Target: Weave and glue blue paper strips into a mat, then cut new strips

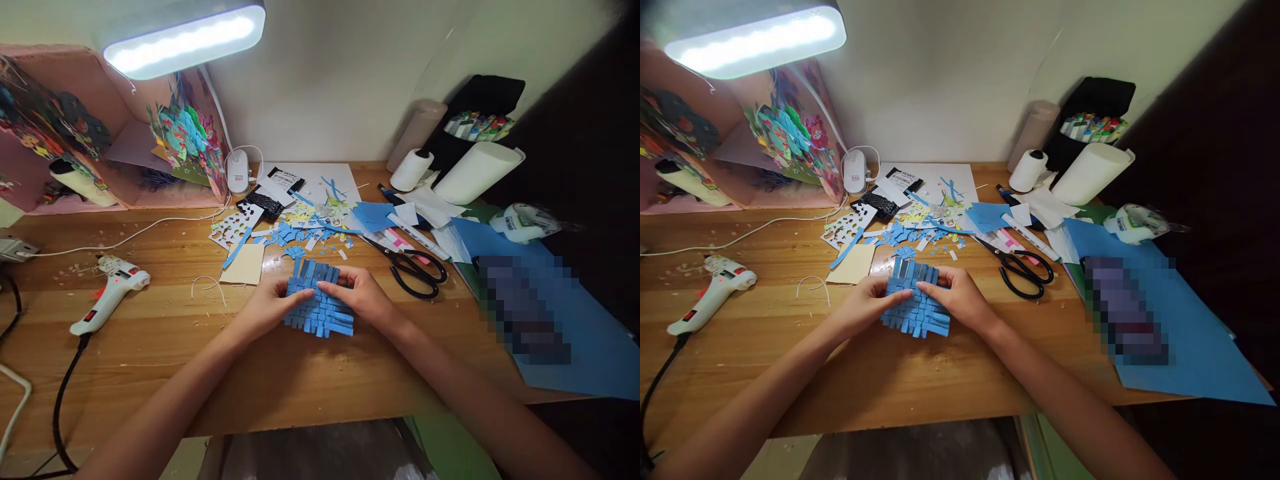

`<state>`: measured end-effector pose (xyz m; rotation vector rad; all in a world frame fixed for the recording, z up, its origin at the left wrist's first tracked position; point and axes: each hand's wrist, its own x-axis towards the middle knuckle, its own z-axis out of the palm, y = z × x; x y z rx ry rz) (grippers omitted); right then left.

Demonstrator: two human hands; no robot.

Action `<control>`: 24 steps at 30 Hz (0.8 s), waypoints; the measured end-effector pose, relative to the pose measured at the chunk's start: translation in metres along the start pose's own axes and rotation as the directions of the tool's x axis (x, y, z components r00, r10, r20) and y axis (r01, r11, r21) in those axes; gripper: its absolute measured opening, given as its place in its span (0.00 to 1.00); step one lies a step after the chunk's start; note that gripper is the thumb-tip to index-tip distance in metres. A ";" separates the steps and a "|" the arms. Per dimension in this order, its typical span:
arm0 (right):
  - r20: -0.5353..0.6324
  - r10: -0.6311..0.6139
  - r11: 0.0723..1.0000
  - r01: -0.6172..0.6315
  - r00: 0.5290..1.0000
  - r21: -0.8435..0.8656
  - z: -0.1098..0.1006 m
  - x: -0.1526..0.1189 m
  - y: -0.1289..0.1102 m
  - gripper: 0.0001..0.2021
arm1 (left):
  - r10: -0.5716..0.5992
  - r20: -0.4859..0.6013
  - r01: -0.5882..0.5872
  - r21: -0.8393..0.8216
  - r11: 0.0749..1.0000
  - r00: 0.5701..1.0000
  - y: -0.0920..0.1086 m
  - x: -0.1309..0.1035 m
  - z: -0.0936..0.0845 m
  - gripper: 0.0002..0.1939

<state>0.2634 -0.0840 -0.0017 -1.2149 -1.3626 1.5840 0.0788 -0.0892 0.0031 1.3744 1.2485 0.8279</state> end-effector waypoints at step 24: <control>0.035 -0.056 0.990 0.060 0.998 -0.125 -0.006 0.000 -0.001 0.08 | 0.100 0.003 -0.099 0.119 0.988 0.995 0.007 -0.002 -0.014 0.17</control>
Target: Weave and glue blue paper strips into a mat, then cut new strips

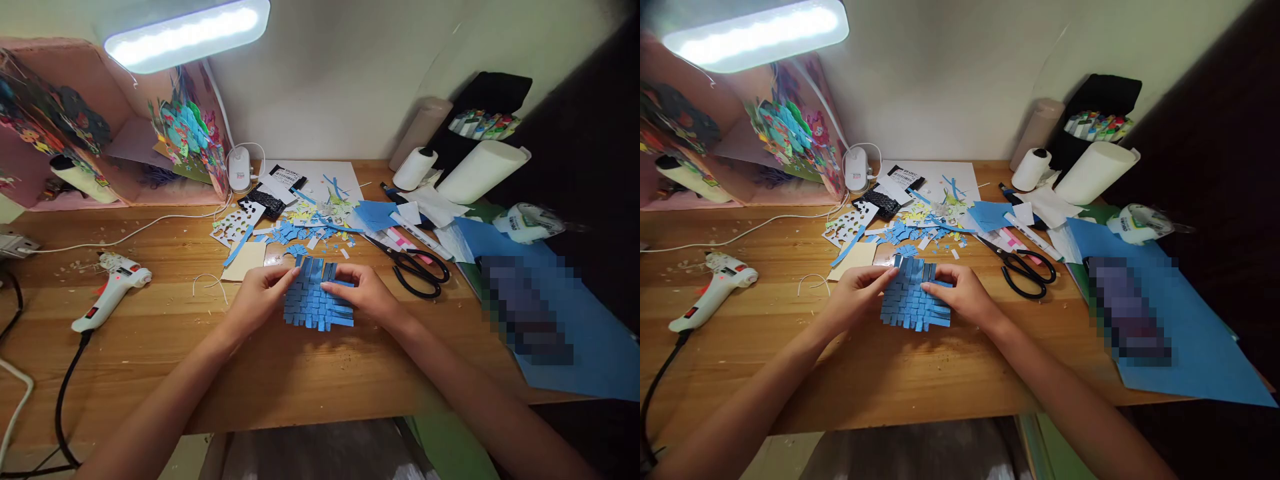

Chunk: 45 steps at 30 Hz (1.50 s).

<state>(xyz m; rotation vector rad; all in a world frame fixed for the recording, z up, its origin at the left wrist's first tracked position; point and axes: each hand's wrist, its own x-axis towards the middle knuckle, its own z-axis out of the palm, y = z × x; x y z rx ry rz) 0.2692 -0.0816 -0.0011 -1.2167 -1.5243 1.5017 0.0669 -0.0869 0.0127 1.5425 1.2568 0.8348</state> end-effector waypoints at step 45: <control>-0.027 0.027 1.000 -0.028 0.999 -0.010 0.000 -0.002 -0.006 0.10 | -0.034 0.149 0.032 0.013 0.999 0.988 -0.003 -0.002 0.008 0.18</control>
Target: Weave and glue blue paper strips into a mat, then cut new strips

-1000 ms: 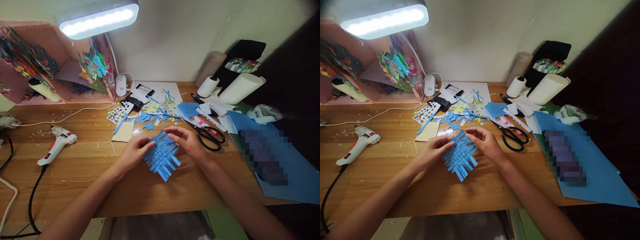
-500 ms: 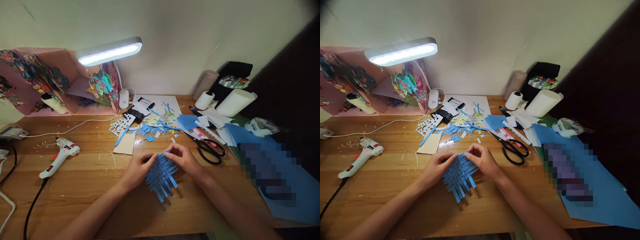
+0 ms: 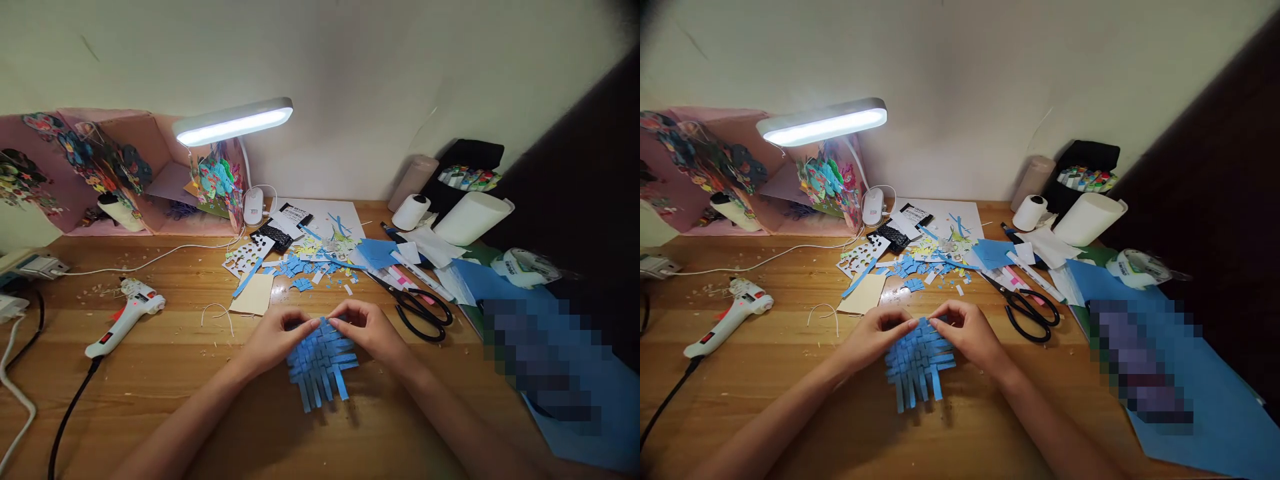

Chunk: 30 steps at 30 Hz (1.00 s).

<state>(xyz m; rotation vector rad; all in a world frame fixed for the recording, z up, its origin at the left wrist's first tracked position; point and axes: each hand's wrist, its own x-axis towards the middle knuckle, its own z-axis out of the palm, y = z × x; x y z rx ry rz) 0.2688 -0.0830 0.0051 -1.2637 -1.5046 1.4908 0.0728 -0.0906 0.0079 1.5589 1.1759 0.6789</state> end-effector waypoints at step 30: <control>0.001 0.048 0.995 -0.048 0.999 0.089 -0.013 0.006 0.001 0.18 | -0.109 -0.201 0.025 -0.379 0.925 0.973 -0.007 0.007 -0.008 0.14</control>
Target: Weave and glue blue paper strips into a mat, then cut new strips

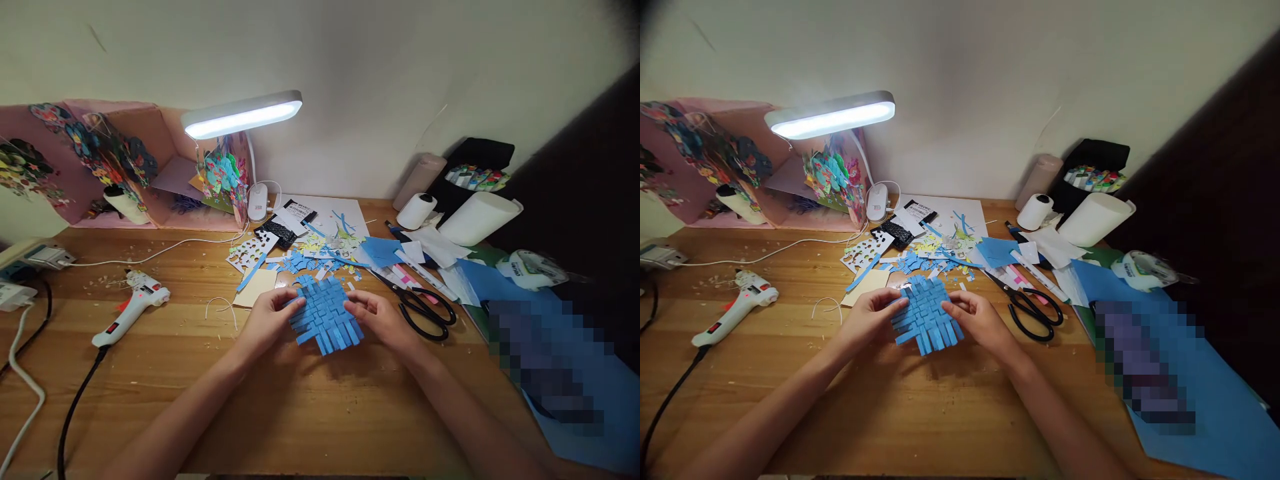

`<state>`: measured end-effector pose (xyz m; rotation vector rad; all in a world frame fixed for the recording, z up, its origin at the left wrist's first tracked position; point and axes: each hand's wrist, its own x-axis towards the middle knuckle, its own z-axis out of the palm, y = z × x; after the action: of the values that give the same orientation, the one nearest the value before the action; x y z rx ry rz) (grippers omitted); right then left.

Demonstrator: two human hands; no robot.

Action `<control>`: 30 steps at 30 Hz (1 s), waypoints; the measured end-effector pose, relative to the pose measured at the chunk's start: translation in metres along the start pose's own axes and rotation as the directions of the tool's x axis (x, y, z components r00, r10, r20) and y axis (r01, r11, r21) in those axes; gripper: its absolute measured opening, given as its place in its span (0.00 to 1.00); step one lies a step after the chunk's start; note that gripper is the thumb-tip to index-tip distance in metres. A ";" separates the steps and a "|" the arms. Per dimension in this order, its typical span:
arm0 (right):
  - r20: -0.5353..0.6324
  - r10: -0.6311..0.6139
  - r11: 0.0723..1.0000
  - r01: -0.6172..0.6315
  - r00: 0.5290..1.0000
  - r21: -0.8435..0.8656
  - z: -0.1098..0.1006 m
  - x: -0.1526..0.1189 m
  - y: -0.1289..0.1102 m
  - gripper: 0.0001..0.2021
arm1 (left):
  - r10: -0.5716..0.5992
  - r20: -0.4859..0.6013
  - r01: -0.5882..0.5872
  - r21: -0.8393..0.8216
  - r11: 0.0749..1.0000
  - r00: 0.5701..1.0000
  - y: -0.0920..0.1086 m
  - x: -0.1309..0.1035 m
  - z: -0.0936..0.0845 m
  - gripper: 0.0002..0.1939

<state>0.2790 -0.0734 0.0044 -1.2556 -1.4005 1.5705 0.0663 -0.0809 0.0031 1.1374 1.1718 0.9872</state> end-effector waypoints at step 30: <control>0.072 0.078 0.987 -0.067 0.994 -0.149 -0.004 -0.005 -0.002 0.14 | 0.263 -0.437 -0.198 0.189 0.962 0.860 0.025 0.005 -0.037 0.13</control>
<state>0.2845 -0.0764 0.0078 -1.3578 -1.5591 1.6050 0.0300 -0.0662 0.0257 1.2105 1.5223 1.4357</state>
